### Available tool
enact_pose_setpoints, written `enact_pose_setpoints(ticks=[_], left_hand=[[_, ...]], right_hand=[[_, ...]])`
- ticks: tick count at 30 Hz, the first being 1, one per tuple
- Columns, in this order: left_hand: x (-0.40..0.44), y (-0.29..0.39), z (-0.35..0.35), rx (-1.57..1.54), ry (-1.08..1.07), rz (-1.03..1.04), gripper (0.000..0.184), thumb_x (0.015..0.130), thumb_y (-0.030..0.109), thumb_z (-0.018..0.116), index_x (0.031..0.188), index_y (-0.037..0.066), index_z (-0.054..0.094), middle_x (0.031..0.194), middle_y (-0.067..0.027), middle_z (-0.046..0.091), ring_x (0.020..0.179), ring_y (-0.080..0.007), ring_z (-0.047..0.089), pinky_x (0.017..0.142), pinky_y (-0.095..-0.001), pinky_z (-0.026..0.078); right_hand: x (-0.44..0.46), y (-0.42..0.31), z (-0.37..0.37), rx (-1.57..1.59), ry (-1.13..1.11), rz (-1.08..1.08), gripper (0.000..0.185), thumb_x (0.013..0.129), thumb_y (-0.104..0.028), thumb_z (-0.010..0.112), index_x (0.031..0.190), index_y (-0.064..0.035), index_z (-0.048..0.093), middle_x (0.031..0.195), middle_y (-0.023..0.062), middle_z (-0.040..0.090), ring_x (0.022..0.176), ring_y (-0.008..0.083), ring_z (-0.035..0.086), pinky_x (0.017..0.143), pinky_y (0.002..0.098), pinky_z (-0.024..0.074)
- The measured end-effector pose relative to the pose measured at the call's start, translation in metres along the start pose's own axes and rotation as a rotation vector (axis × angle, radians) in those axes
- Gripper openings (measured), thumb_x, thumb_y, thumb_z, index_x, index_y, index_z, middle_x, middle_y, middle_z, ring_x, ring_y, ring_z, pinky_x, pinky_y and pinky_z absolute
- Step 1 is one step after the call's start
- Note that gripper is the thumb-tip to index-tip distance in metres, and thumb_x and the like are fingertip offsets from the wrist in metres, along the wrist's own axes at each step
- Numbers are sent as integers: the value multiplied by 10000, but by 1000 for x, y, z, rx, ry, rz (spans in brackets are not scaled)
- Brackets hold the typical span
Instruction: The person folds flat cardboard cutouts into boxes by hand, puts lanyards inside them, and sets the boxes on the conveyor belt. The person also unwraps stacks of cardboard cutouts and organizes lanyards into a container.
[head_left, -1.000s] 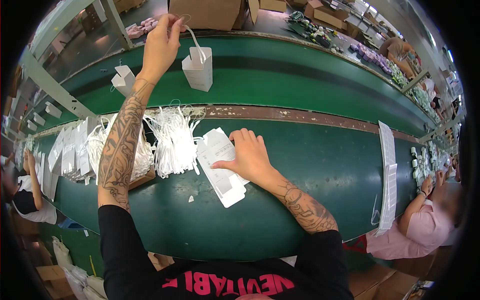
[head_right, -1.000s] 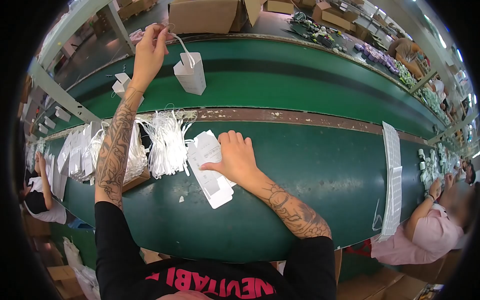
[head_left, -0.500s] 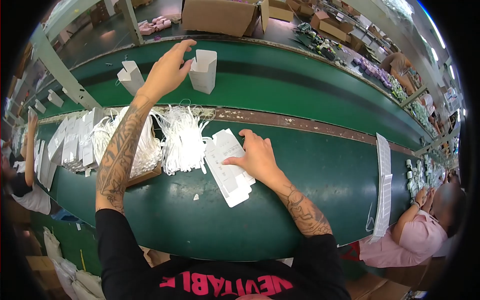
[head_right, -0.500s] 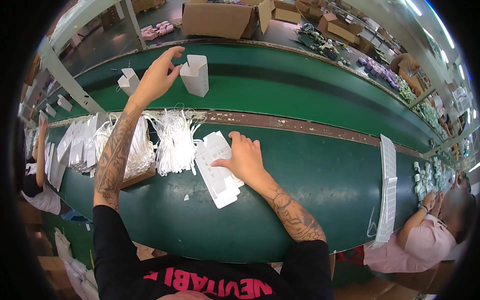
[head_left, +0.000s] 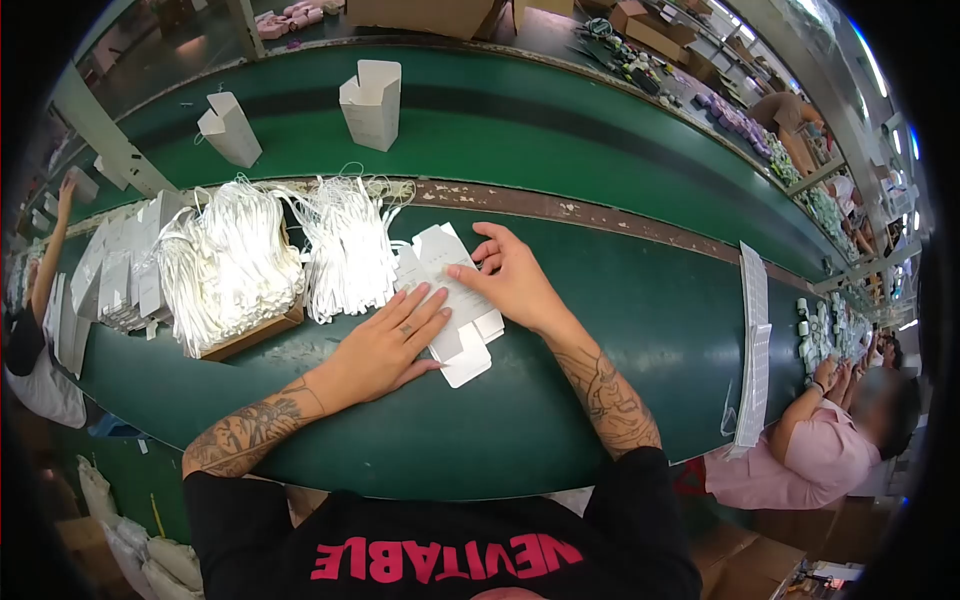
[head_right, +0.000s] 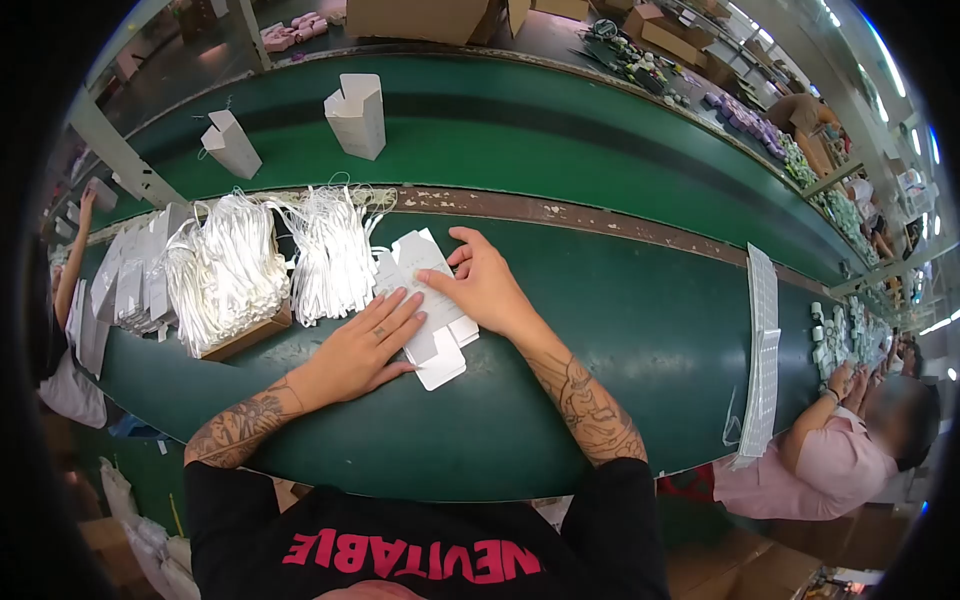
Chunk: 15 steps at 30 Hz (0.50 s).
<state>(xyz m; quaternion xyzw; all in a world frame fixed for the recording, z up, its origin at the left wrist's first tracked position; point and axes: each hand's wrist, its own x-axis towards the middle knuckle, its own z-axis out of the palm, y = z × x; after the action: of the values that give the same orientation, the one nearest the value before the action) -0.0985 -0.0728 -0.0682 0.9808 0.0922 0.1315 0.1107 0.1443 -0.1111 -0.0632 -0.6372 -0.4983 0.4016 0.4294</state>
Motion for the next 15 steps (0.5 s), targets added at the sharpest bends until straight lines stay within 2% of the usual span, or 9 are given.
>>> enact_pose_setpoints(ticks=[1, 2, 5, 8, 11, 13, 15], left_hand=[[0, -3, 0, -11, -29, 9, 612, 926, 311, 678, 1421, 2, 493, 1605, -207, 319, 1430, -373, 399, 1186, -468, 335], [1, -4, 0, -39, -10, 16, 599, 920, 302, 691, 1404, 1, 505, 1584, -207, 346, 1431, -375, 400, 1182, -471, 342], [3, -5, -2, -141, 32, 10, 540, 900, 269, 728, 1334, 2, 548, 1501, -203, 427, 1424, -376, 414, 1151, -467, 388], [1, -7, 2, -213, 53, 4, 440, 875, 227, 756, 1225, 15, 595, 1380, -182, 508, 1385, -364, 462, 1075, -438, 472], [1, -7, 7, -152, 91, 63, 379, 858, 199, 771, 1157, 23, 619, 1293, -151, 561, 1327, -333, 531, 1013, -406, 525], [2, -11, 6, -133, 115, 102, 383, 855, 196, 773, 1160, 19, 625, 1289, -139, 583, 1293, -313, 566, 1000, -389, 537], [0, -12, 7, -121, 145, 124, 394, 848, 188, 781, 1169, 16, 632, 1295, -138, 594, 1267, -308, 586, 1016, -414, 528]], right_hand=[[4, 1, -1, 123, -12, 62, 681, 803, -266, 861, 1305, 61, 536, 967, 79, 630, 777, 108, 579, 698, 276, 512], [8, 5, -3, 151, -90, 96, 607, 811, -221, 861, 1259, 53, 557, 942, 45, 616, 740, 72, 561, 668, 239, 499], [-3, -19, 0, -231, 50, -77, 519, 845, -191, 837, 1218, 52, 569, 939, 38, 613, 760, 61, 565, 661, 213, 490], [0, 2, -2, -399, 125, -225, 556, 851, -215, 832, 1244, 59, 550, 919, 49, 617, 733, 85, 580, 638, 246, 506], [0, 7, -6, 56, 8, 13, 558, 859, -206, 824, 1260, 57, 540, 925, 48, 619, 743, 87, 591, 637, 240, 508], [2, 15, -6, 94, -1, -10, 423, 878, -189, 805, 1159, 53, 600, 866, 38, 657, 724, 78, 605, 628, 236, 508], [3, 21, -12, 46, -6, -11, 325, 904, -186, 778, 1082, 44, 633, 824, 40, 684, 700, 66, 608, 619, 239, 507]])
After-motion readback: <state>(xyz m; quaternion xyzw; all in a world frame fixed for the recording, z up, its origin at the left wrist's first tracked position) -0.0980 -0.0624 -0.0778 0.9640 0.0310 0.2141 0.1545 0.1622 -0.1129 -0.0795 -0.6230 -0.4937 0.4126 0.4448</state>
